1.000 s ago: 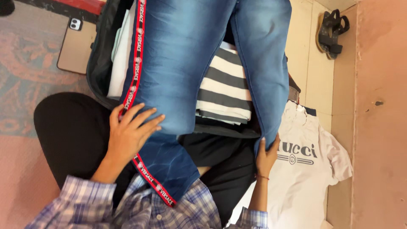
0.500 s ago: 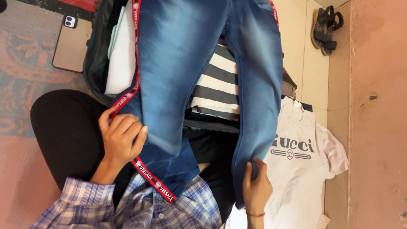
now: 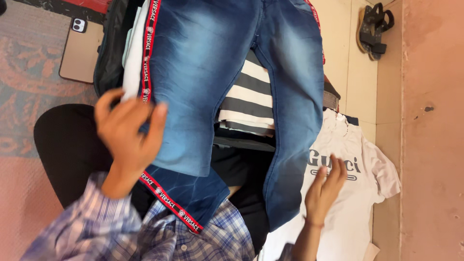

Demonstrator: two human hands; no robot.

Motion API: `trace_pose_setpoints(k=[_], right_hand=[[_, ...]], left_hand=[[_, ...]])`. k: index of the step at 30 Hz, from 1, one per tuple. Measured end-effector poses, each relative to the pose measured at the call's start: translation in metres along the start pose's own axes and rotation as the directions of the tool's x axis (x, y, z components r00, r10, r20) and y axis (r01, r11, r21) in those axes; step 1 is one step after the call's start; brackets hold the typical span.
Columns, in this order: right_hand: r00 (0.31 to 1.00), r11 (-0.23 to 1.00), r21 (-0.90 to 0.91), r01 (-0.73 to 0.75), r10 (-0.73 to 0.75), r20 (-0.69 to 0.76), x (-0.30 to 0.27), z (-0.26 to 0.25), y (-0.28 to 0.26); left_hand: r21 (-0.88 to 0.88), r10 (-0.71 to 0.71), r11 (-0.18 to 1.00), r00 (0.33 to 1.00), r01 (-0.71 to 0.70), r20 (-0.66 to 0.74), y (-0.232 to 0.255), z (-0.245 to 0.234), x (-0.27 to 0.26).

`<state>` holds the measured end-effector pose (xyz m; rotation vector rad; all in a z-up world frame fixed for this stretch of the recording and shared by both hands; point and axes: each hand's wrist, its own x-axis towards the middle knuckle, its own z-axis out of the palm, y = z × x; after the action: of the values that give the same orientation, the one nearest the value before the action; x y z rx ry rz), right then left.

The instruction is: The person packs a suitcase by placing folded garments inside and then folding a pair of jeans by hand before laying them on top of the other clothes.

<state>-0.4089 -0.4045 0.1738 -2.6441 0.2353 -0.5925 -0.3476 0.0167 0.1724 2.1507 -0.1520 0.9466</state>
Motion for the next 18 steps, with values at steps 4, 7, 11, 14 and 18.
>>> trace_pose_setpoints(k=[4,7,11,14,18], right_hand=[[0.989,0.976,0.190,-0.103,0.080,0.125,0.058,0.043,0.020],[0.951,0.888,0.379,-0.261,0.168,0.261,0.109,0.083,0.045],[0.961,0.858,0.453,-0.241,0.145,0.238,0.185,0.133,0.094],[0.940,0.896,0.337,-0.290,0.200,0.276,0.230,0.149,0.124],[0.838,0.887,0.238,-0.396,0.243,0.489,0.263,0.144,0.132]], left_hand=[[-0.046,-0.045,0.998,0.991,0.051,0.126,-0.008,0.058,0.055],[-0.040,-0.040,0.998,0.981,0.049,0.190,-0.046,0.126,0.079],[0.377,-0.214,0.918,0.953,0.120,0.216,-0.126,0.179,0.039],[0.514,-0.411,0.827,0.868,0.226,0.279,-0.160,0.200,0.013],[0.485,-0.526,0.795,0.813,0.365,0.250,-0.175,0.206,0.011]])
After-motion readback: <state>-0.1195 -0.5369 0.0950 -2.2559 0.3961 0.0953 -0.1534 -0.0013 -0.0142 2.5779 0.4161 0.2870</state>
